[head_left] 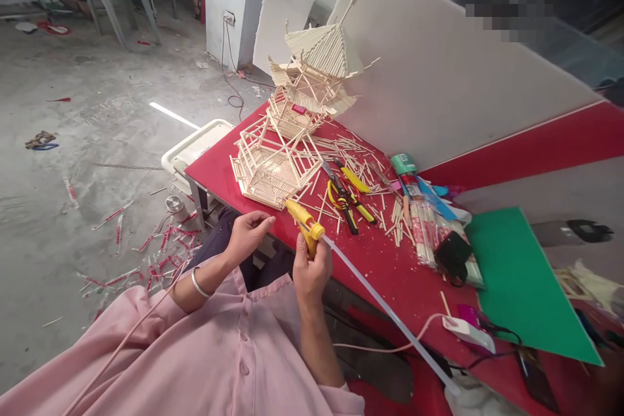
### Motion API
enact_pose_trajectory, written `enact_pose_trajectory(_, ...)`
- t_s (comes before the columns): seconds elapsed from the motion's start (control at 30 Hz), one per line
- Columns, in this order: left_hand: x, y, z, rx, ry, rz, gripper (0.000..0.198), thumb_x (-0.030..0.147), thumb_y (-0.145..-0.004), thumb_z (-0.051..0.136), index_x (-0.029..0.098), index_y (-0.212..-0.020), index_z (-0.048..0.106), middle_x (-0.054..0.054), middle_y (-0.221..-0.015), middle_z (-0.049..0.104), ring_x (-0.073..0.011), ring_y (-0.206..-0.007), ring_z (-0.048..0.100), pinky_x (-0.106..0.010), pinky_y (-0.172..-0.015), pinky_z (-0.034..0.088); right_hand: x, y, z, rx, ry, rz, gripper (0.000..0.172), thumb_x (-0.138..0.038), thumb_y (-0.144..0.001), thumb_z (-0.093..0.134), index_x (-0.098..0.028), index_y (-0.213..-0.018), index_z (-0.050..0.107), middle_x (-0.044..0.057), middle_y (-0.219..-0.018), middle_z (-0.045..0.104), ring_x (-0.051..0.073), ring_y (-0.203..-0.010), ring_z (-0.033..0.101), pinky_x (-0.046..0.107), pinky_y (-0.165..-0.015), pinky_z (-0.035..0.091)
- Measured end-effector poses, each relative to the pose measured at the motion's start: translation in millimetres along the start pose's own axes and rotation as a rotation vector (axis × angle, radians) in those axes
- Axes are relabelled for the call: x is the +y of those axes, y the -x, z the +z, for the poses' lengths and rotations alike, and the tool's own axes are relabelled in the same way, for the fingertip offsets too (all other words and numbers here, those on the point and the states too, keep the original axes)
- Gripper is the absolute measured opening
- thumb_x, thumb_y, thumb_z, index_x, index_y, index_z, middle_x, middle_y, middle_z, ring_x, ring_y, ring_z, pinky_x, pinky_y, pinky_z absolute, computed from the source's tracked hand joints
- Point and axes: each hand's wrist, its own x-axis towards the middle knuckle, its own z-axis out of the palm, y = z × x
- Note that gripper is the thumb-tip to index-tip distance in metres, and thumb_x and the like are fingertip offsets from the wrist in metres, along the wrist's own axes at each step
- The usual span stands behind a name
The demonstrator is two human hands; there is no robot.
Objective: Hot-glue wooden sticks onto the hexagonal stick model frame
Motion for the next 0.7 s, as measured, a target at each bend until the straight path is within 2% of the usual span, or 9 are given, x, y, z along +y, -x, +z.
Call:
enact_pose_trajectory(0.13, -2.2, -4.1, -3.3, 0.044, 0.021, 0.029, 0.029, 0.045, -0.074, 0.071, 0.016, -0.072, 0.069, 0.003, -0.052, 0.053, -0.0079, -0.043, 0.044, -0.02, -0.042, 0.035, 11.7, 7.4, -6.1, -0.001, 0.026, 0.017, 0.048, -0.06, -0.092, 0.054, -0.015, -0.1, 0.069, 0.016, -0.089, 0.072, 0.028, -0.082, 0.069, 0.04, -0.076, 0.054)
enact_pose_trajectory(0.27, -4.2, -7.1, -5.6, 0.062, 0.019, 0.04, 0.026, 0.041, -0.072, 0.071, 0.015, -0.073, 0.069, 0.003, -0.052, 0.054, -0.0078, -0.042, 0.044, -0.02, -0.041, 0.035, 19.5, 11.4, -2.5, -0.02, 0.03, 0.019, 0.049, -0.06, -0.092, 0.053, -0.015, -0.103, 0.069, 0.017, -0.093, 0.073, 0.029, -0.085, 0.07, 0.041, -0.077, 0.055)
enact_pose_trajectory(0.47, -2.9, -6.5, -6.5, 0.066, -0.006, 0.041, 0.024, 0.04, -0.073, 0.071, 0.016, -0.073, 0.07, 0.003, -0.051, 0.055, -0.0078, -0.041, 0.045, -0.02, -0.041, 0.036, 17.8, 9.8, 10.3, -0.023, -0.001, -0.006, 0.052, -0.06, -0.092, 0.051, -0.014, -0.107, 0.069, 0.019, -0.098, 0.074, 0.03, -0.088, 0.071, 0.044, -0.081, 0.056)
enact_pose_trajectory(0.7, -2.8, -5.5, -6.5, 0.075, -0.023, 0.031, 0.023, 0.039, -0.072, 0.071, 0.016, -0.072, 0.07, 0.003, -0.051, 0.055, -0.0078, -0.041, 0.044, -0.02, -0.04, 0.034, 19.9, 13.1, 11.5, -0.049, 0.025, -0.037, 0.048, -0.057, -0.094, 0.051, -0.015, -0.105, 0.071, 0.017, -0.093, 0.073, 0.029, -0.087, 0.07, 0.042, -0.08, 0.056)
